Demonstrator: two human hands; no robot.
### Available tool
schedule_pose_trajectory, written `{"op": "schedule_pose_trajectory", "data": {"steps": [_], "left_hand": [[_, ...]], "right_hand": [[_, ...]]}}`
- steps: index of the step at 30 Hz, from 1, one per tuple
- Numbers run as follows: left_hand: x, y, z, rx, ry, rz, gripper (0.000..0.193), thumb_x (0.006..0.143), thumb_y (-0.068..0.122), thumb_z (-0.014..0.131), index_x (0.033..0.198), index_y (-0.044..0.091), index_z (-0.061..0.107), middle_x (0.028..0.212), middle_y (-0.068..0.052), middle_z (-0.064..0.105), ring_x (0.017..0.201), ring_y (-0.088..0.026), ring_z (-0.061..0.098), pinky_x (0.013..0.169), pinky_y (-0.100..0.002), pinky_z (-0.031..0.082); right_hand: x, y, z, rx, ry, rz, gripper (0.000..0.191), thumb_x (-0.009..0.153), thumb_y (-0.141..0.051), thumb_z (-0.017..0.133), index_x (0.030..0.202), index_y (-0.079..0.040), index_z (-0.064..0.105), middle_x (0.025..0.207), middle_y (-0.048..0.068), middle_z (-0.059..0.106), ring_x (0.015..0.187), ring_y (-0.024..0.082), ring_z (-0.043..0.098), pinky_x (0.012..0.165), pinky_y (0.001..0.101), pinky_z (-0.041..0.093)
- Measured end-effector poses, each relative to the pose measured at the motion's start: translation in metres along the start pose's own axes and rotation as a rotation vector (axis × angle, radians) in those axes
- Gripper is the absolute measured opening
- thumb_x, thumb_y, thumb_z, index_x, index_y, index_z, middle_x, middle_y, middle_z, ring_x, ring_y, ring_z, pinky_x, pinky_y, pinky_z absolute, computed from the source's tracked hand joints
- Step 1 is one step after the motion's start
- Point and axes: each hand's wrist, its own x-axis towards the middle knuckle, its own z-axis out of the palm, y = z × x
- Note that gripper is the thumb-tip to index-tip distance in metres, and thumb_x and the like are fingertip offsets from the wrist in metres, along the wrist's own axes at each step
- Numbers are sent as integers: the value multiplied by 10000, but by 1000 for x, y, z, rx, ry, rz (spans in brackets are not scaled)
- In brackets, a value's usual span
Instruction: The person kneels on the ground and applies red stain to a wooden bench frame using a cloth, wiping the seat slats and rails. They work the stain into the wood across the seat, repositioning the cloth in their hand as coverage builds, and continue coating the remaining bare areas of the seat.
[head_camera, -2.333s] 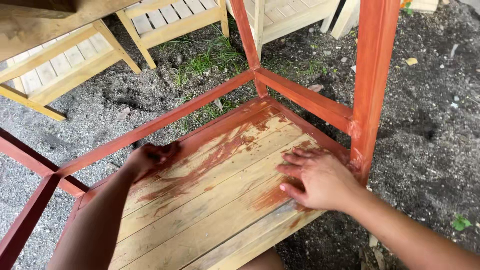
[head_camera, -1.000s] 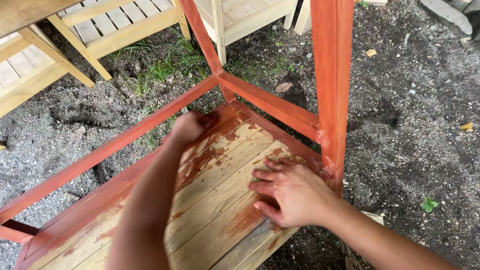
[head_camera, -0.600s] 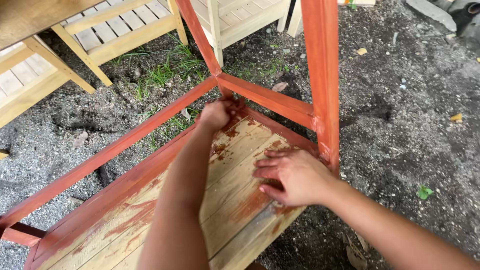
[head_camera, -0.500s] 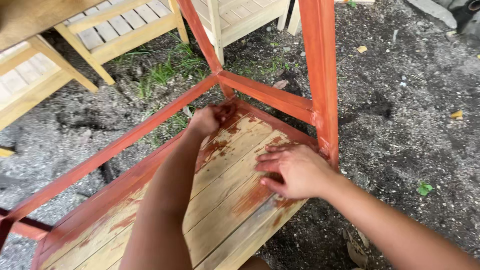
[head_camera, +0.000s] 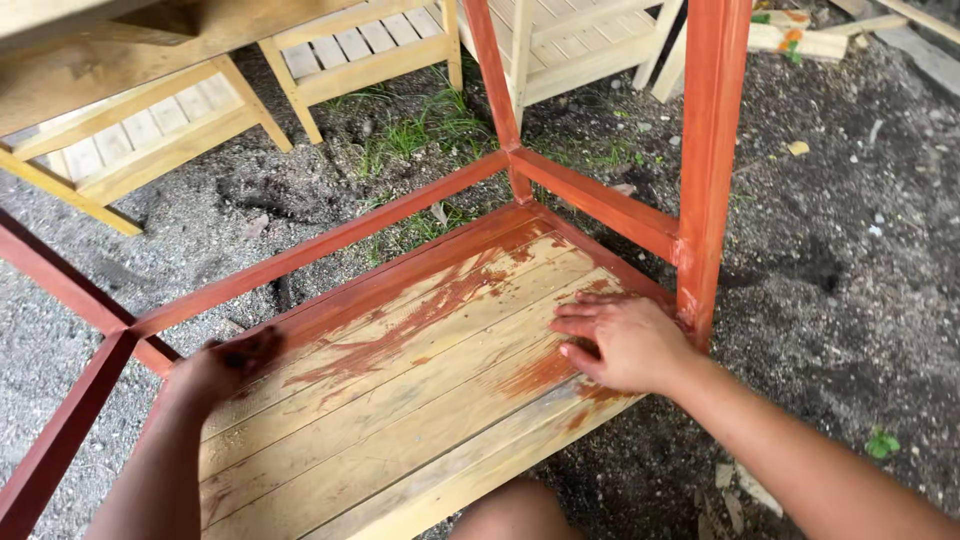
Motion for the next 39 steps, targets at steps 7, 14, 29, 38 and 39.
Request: {"op": "schedule_pose_trajectory", "data": {"steps": [7, 14, 29, 38, 39], "left_hand": [[-1, 106, -28, -83, -13, -165, 717, 776, 892, 459, 1267, 445, 729, 1234, -29, 760, 1158, -319, 707, 1059, -456, 523], [61, 369, -20, -380, 128, 633, 400, 923, 533, 559, 1263, 408, 729, 1139, 57, 761, 925, -176, 742, 865, -357, 563], [18, 375, -23, -190, 65, 600, 425, 941, 527, 601, 1276, 281, 690, 1344, -24, 653, 1172, -262, 634, 979, -453, 524], [9, 174, -31, -54, -77, 373, 441, 836, 385, 745, 1274, 368, 694, 1132, -10, 696, 1065, -241, 684, 953, -393, 521], [14, 186, -28, -77, -55, 394, 301, 851, 371, 721, 1147, 341, 764, 1141, 14, 718, 1090, -217, 690, 984, -380, 517]], "right_hand": [[5, 16, 1, -22, -30, -22, 482, 927, -454, 529, 1321, -236, 703, 1422, 6, 595, 1330, 239, 540, 1097, 413, 423], [8, 22, -2, 8, -62, -41, 489, 939, -467, 516, 1338, -242, 688, 1489, 20, 579, 1327, 273, 531, 1032, 436, 458], [0, 22, -2, 39, 52, -72, 406, 909, -412, 570, 1225, -215, 734, 1347, 35, 665, 1271, 260, 596, 1041, 413, 473], [7, 28, 0, 10, 16, -60, 451, 913, -439, 550, 1250, -190, 715, 1389, 48, 628, 1305, 288, 564, 1076, 423, 440], [7, 28, 1, 6, 10, -59, 456, 913, -440, 548, 1255, -187, 712, 1392, 51, 623, 1309, 294, 560, 1082, 425, 435]]}}
